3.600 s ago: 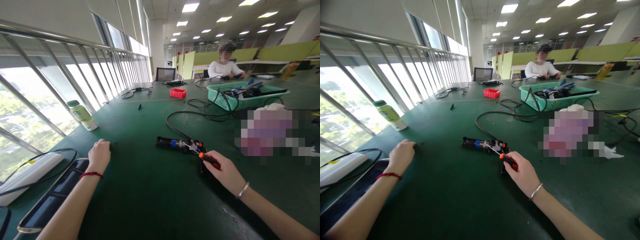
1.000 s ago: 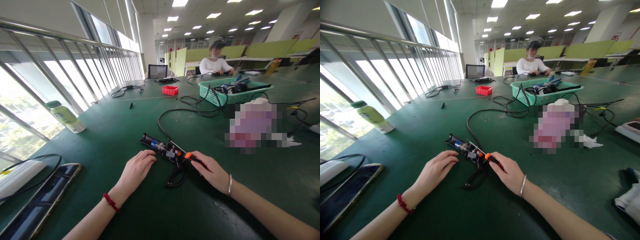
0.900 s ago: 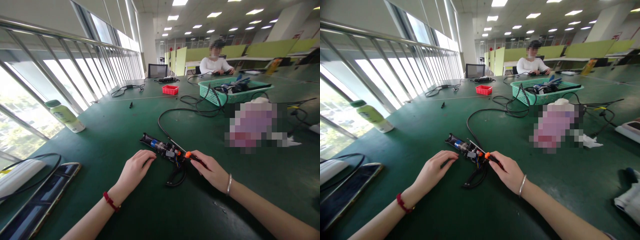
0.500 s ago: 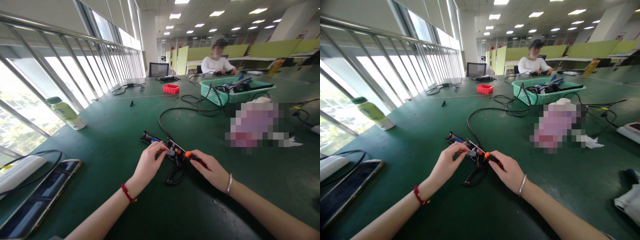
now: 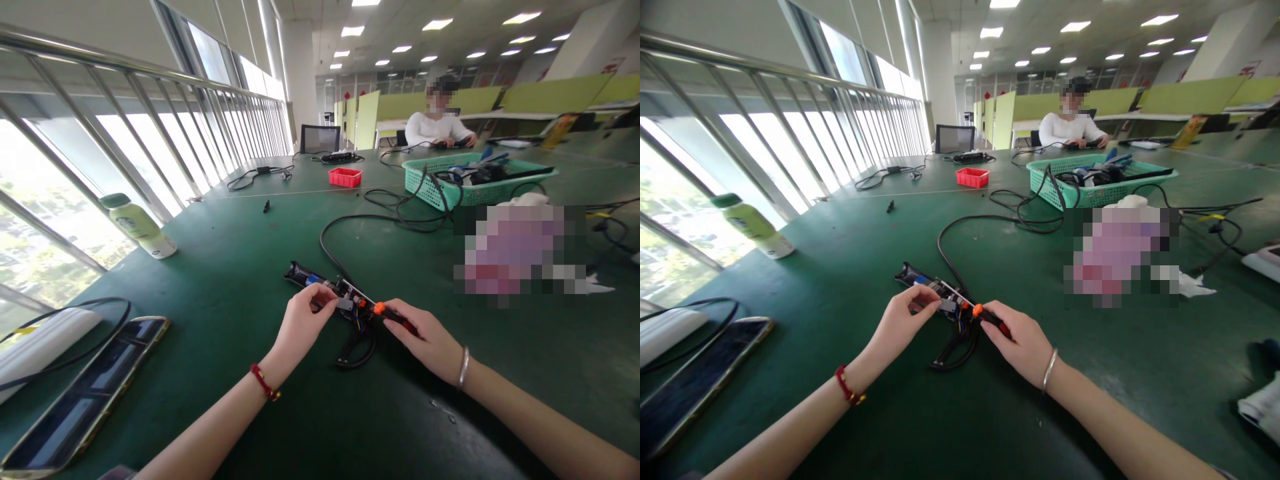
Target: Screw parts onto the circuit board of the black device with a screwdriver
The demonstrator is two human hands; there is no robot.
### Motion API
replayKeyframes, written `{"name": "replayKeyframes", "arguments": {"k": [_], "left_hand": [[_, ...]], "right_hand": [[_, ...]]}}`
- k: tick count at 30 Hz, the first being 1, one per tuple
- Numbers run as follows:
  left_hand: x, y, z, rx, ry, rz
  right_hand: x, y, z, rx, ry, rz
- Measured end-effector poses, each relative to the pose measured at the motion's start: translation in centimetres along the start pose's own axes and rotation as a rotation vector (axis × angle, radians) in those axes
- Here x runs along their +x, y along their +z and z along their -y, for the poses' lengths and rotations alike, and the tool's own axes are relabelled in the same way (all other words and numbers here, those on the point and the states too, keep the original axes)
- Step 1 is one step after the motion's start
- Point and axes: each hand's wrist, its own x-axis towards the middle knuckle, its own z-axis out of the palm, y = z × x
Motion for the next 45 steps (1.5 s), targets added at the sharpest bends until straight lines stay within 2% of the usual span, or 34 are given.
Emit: {"name": "replayKeyframes", "arguments": {"k": [5, 9, 13, 18, 23, 30, 38, 45], "left_hand": [[-0.6, -0.5, 0.0, 0.095, 0.073, -0.002], [-1.4, -1.6, -0.1, 0.289, 0.127, -0.002], [-2.3, -3.0, 0.7, 0.494, 0.198, -0.032], [-2.8, -3.8, 2.0, 0.577, 0.187, -0.017], [-2.7, -3.3, 2.2, 0.603, 0.166, 0.033], [-2.8, -2.7, 2.1, 0.564, 0.265, 0.016], [-3.1, -1.5, -0.3, 0.458, 0.415, 0.050], [-1.8, 0.2, -1.5, 0.336, 0.494, -0.010]], "right_hand": [[0.0, -0.1, 0.0, -0.014, -0.002, 0.027], [0.1, -0.2, 0.1, -0.042, 0.015, 0.027], [0.1, -0.1, -0.2, -0.050, -0.006, 0.012], [0.1, 0.2, -0.7, -0.049, -0.070, 0.008], [0.2, 0.3, -0.8, -0.053, -0.085, -0.008], [0.2, 0.1, -0.4, -0.051, -0.052, 0.008], [0.1, 0.0, -0.3, -0.028, -0.050, 0.001], [0.3, 0.4, -1.0, -0.029, -0.079, -0.014]]}}
